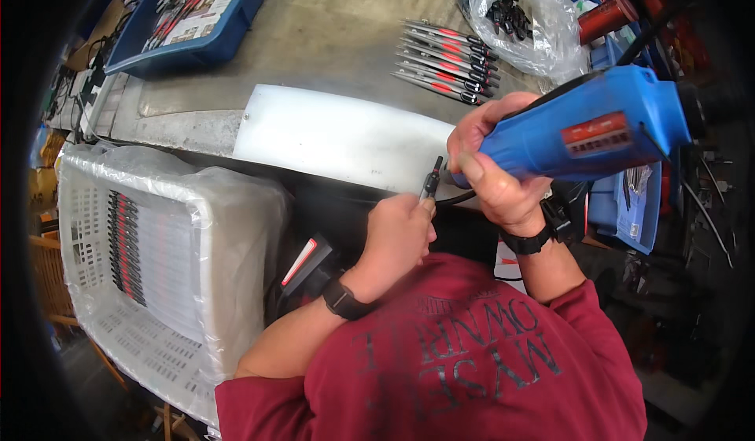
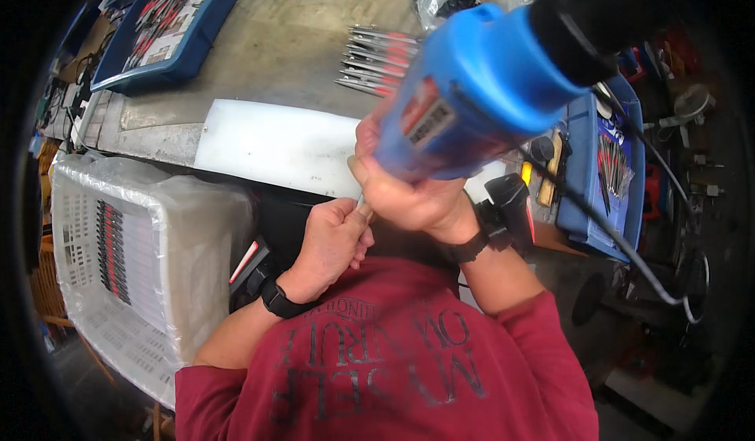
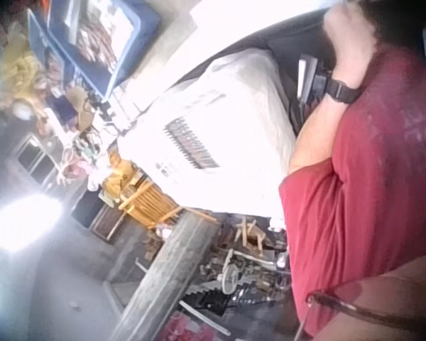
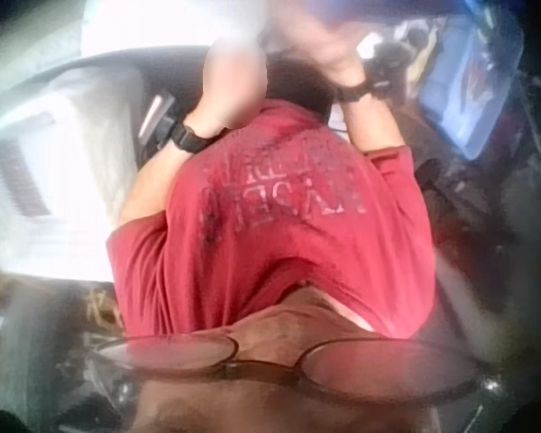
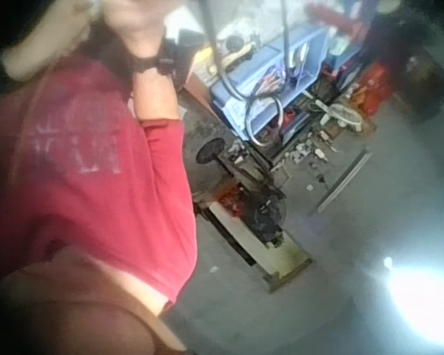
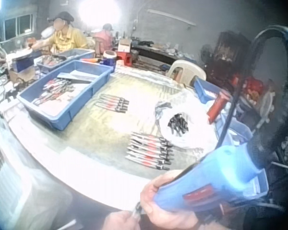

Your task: The person repeatedly picks up pens from a table, applies hot glue from a blue glue gun to the tip of each pen, and places the pen back on the table. This cycle is performed multiple times throughout the clip.

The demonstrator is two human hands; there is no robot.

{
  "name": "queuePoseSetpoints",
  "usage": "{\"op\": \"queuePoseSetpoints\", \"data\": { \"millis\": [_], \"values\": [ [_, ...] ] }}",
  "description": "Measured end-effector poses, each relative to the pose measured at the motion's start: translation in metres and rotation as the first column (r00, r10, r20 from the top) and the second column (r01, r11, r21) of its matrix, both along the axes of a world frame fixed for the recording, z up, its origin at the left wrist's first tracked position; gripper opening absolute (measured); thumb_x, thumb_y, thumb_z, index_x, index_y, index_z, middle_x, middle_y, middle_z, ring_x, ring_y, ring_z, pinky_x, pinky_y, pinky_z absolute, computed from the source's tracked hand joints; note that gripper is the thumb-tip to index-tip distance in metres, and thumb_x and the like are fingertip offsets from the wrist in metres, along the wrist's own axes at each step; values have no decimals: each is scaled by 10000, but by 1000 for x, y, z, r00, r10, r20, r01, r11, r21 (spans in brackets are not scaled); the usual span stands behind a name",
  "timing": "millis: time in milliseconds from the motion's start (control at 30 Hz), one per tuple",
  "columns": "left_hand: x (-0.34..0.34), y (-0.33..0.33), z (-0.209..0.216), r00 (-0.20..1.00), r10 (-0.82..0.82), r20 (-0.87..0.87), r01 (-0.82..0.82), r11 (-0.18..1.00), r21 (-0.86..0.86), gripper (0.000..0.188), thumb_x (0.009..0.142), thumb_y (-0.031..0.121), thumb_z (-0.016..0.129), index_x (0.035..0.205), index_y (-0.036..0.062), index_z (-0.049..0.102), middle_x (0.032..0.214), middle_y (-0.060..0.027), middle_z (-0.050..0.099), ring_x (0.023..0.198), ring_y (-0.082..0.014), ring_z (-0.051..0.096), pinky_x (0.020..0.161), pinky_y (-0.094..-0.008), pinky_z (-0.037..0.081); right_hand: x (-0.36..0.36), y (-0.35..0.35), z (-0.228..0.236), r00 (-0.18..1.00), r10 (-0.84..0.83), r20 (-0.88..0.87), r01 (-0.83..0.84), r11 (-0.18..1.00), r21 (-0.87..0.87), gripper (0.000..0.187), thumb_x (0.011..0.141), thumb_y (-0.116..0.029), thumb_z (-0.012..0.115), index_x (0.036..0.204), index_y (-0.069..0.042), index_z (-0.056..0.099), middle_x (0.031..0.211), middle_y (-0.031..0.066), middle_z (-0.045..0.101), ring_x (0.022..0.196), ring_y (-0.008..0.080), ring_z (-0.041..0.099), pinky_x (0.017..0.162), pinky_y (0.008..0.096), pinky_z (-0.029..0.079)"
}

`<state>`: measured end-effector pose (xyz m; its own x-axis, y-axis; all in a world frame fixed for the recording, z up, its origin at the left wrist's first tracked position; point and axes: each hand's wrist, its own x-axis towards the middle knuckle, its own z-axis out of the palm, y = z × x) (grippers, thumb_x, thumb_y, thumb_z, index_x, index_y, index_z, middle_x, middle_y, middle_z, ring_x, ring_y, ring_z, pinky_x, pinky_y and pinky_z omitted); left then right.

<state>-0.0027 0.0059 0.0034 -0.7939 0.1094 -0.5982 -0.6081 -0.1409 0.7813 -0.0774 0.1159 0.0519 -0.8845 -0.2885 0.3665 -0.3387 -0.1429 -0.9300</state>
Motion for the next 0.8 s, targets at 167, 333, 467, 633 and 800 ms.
{"op": "queuePoseSetpoints", "data": {
  "millis": [167,333,467,633,800],
  "values": [
    [0,-2,0,999,-4,-39,4,1000,5,255,888,163,487,739,-28,568,556,-52,548,418,-101,493,374,-259,408,3,0,2,1000,29,-2,-29,999,-20,447,703,-40,655,1062,-58,389,743,57,481,615,151,502,561,281,430],
    [3,-1,-2,999,6,-42,-4,999,35,228,904,166,477,761,1,542,555,-27,512,397,-62,422,341,-202,348,4,9,4,998,13,-64,-15,999,-32,459,700,-43,650,1080,-57,394,759,58,484,637,157,506,582,286,430],
    [2,-1,-2,999,5,-42,-3,999,48,229,903,159,469,757,1,546,559,-28,514,400,-61,425,339,-202,348,4,13,6,995,94,-22,-96,985,-145,457,719,-6,625,1129,20,424,829,34,542,745,105,528,687,245,423],
    [2,-1,-3,999,-4,-39,4,1000,9,230,900,160,471,757,0,552,563,-31,519,403,-60,428,339,-200,351,5,8,5,999,10,-49,-15,993,-118,483,686,-46,648,1109,-55,415,767,57,489,648,159,510,605,292,427],
    [2,-1,-3,999,3,-43,-3,1000,15,236,900,163,476,749,2,557,564,-33,521,404,-62,429,341,-200,354,5,5,5,1000,-15,-20,12,989,-149,495,674,-62,653,1103,-89,408,740,70,466,603,183,504,570,318,430]
  ]
}}
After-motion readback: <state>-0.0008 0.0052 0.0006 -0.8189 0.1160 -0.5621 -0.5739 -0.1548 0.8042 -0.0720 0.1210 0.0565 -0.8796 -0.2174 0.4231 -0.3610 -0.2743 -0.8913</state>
